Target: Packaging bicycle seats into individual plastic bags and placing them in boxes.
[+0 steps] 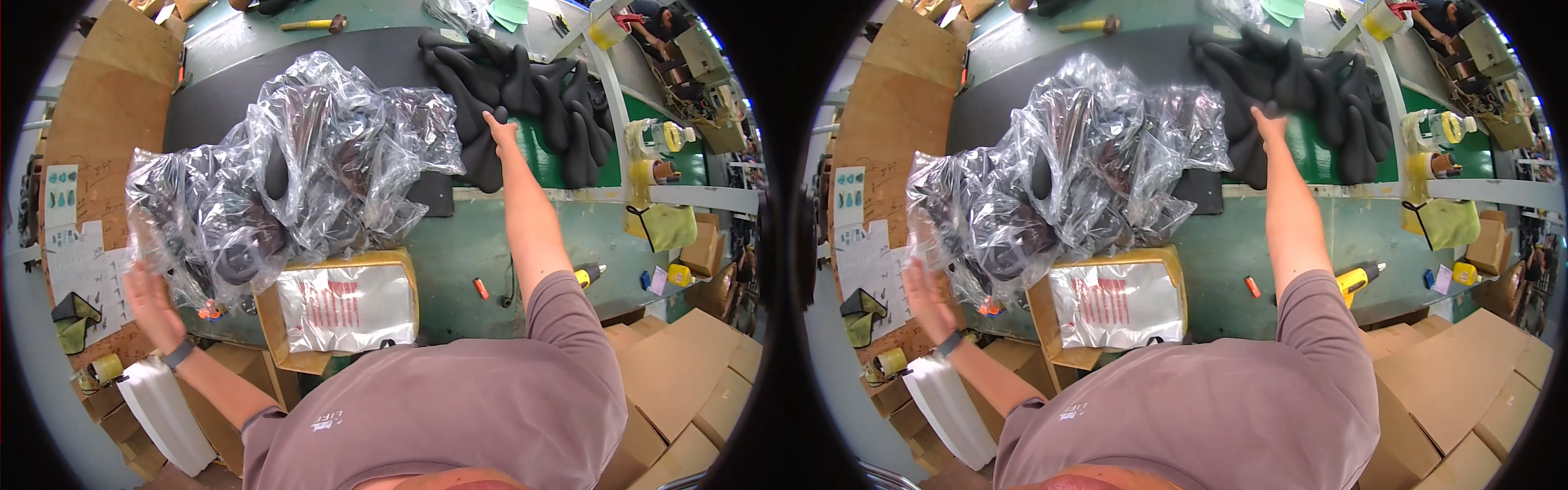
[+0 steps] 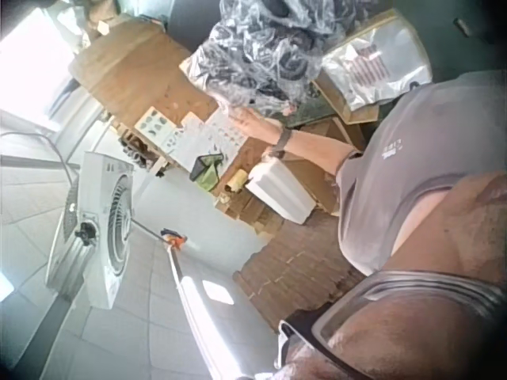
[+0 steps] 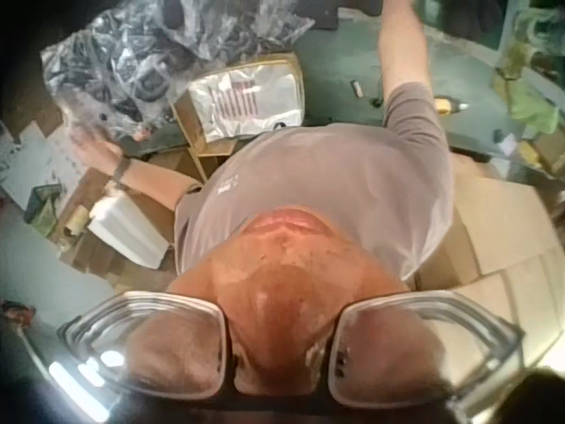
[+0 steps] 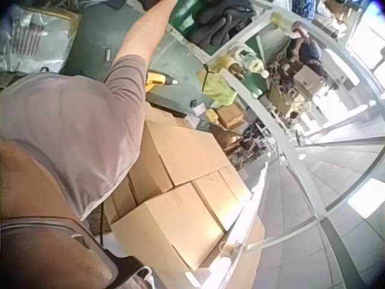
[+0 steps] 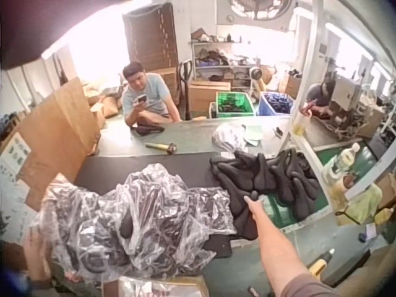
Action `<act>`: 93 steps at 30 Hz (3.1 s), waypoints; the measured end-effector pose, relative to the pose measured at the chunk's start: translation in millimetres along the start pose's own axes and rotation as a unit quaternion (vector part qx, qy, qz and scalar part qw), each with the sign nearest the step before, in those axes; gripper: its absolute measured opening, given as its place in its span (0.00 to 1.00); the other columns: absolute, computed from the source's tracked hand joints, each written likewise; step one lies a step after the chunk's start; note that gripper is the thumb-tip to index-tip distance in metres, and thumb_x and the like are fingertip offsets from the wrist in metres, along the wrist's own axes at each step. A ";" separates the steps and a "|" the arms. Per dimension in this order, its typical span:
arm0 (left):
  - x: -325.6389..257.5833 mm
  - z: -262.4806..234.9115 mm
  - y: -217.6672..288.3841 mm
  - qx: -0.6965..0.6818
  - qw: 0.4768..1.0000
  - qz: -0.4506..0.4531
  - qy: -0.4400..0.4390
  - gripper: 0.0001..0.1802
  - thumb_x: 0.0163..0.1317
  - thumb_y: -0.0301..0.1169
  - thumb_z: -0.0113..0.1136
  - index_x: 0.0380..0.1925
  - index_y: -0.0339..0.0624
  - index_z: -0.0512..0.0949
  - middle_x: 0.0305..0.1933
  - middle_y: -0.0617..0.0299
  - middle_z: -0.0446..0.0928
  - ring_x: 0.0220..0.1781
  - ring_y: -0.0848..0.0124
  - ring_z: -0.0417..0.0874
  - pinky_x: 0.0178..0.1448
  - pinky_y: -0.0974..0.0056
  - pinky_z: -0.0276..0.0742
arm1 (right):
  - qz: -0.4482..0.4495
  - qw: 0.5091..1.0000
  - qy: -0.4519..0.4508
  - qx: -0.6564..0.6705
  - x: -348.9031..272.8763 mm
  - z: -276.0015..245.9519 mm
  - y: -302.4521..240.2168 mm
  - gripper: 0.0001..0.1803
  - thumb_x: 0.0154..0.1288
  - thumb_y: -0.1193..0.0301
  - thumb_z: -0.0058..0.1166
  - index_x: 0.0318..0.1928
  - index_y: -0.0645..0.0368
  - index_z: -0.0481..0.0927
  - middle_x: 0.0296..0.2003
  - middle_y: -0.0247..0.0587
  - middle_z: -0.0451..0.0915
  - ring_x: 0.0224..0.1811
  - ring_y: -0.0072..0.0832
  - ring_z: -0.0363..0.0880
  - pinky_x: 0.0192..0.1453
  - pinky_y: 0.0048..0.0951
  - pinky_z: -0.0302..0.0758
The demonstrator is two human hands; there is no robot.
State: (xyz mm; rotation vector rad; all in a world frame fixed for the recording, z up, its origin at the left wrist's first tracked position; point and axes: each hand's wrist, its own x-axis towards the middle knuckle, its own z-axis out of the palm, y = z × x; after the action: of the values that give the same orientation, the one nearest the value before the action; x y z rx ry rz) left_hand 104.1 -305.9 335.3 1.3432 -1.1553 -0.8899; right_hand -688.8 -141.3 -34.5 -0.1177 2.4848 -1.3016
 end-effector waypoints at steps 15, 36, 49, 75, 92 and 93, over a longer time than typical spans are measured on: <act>-147.5 36.6 -187.2 0.120 0.992 0.027 0.010 0.28 0.78 0.28 0.69 0.75 0.37 0.75 0.75 0.51 0.79 0.74 0.59 0.81 0.75 0.55 0.77 | -0.051 0.909 -0.126 -0.395 -361.6 -198.8 144.4 0.38 0.58 0.57 0.78 0.62 0.69 0.82 0.49 0.69 0.90 0.58 0.65 0.89 0.63 0.56 0.85; -338.0 69.8 55.7 0.084 0.723 0.540 -0.422 0.22 0.80 0.46 0.59 0.61 0.43 0.86 0.68 0.53 0.85 0.74 0.51 0.82 0.79 0.42 0.73 | 0.267 0.544 -0.646 0.464 -705.1 -304.6 6.9 0.49 0.82 0.24 0.32 0.75 0.57 0.65 0.22 0.37 0.68 0.10 0.19 0.56 0.16 0.26 0.56; -366.1 -11.5 74.6 0.044 0.837 0.415 -0.354 0.60 0.50 0.61 0.85 0.79 0.42 0.73 0.76 0.44 0.78 0.71 0.44 0.83 0.76 0.46 0.78 | 0.156 0.663 -0.648 0.340 -742.5 -329.4 -0.2 0.49 0.84 0.26 0.32 0.74 0.59 0.67 0.23 0.40 0.72 0.12 0.20 0.57 0.18 0.24 0.59; -435.1 61.2 -362.7 0.357 0.818 0.127 -0.433 0.17 0.71 0.45 0.71 0.38 0.41 0.88 0.45 0.46 0.87 0.52 0.45 0.87 0.57 0.41 0.83 | 0.081 0.706 -0.552 0.437 -772.3 -350.0 49.7 0.41 0.85 0.38 0.52 0.71 0.66 0.70 0.27 0.41 0.80 0.18 0.20 0.72 0.25 0.22 0.71; -412.7 6.1 -342.6 0.257 0.895 -0.064 -0.359 0.17 0.83 0.38 0.52 0.47 0.43 0.88 0.50 0.43 0.90 0.54 0.41 0.89 0.59 0.43 0.83 | -0.210 0.922 -0.321 -0.047 -660.4 -186.7 168.1 0.42 0.76 0.65 0.71 0.82 0.58 0.65 0.45 0.53 0.88 0.40 0.43 0.92 0.45 0.44 0.86; -410.4 5.1 -333.0 0.241 0.921 -0.074 -0.298 0.17 0.83 0.38 0.52 0.48 0.42 0.88 0.50 0.44 0.90 0.54 0.41 0.89 0.59 0.43 0.83 | -0.371 0.887 -0.248 -0.116 -651.3 -167.2 181.7 0.43 0.74 0.66 0.71 0.83 0.57 0.65 0.46 0.57 0.89 0.45 0.50 0.93 0.50 0.48 0.86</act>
State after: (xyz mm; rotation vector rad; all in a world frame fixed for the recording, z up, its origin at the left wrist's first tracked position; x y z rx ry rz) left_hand 46.9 63.4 -38.4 1.6202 -1.8525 -1.2265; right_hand -116.1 240.9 70.4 -1.3861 2.1665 -1.0010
